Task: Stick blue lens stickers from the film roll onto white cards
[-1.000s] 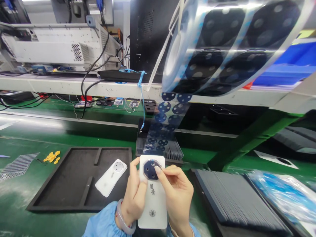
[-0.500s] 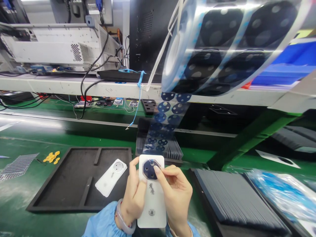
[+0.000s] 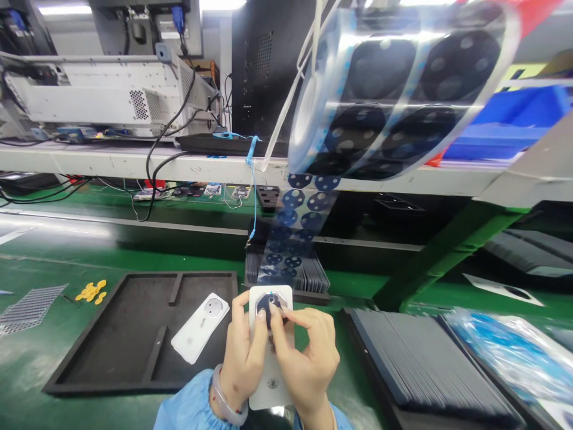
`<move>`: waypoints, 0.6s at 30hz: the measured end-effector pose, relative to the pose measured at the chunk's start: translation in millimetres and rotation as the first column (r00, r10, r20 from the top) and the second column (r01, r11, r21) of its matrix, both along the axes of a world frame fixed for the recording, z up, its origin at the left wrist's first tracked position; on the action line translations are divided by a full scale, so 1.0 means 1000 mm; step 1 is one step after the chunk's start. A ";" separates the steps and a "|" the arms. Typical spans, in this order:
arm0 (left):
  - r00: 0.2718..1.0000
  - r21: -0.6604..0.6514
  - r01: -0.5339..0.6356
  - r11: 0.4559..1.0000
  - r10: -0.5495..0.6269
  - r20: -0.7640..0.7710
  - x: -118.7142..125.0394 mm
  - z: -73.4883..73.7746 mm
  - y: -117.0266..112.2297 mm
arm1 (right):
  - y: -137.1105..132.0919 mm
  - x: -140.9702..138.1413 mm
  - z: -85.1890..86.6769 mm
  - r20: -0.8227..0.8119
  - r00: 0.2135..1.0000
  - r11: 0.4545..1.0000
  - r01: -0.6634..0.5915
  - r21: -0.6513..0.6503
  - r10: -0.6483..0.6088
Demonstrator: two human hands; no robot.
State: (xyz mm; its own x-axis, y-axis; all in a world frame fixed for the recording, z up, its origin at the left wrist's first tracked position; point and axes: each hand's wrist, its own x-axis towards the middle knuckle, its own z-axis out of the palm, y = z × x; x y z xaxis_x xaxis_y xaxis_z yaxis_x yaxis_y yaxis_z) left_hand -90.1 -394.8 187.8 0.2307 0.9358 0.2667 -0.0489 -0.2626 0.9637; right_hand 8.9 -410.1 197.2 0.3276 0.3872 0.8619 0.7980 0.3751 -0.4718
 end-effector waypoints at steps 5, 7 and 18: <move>0.998 -0.003 -0.051 0.999 0.051 0.027 -0.003 -0.009 0.003 | 0.004 0.002 -0.001 0.051 0.966 0.962 0.257 -0.091 -0.253; 1.000 0.001 -0.024 1.000 0.024 0.002 -0.005 -0.007 0.005 | 0.005 0.007 -0.002 -0.058 0.982 0.970 0.166 -0.179 -0.178; 0.844 -0.288 0.388 0.875 -0.463 -0.271 -0.031 -0.004 0.058 | 0.018 0.050 -0.021 -0.411 0.911 0.759 -0.242 -0.605 -0.038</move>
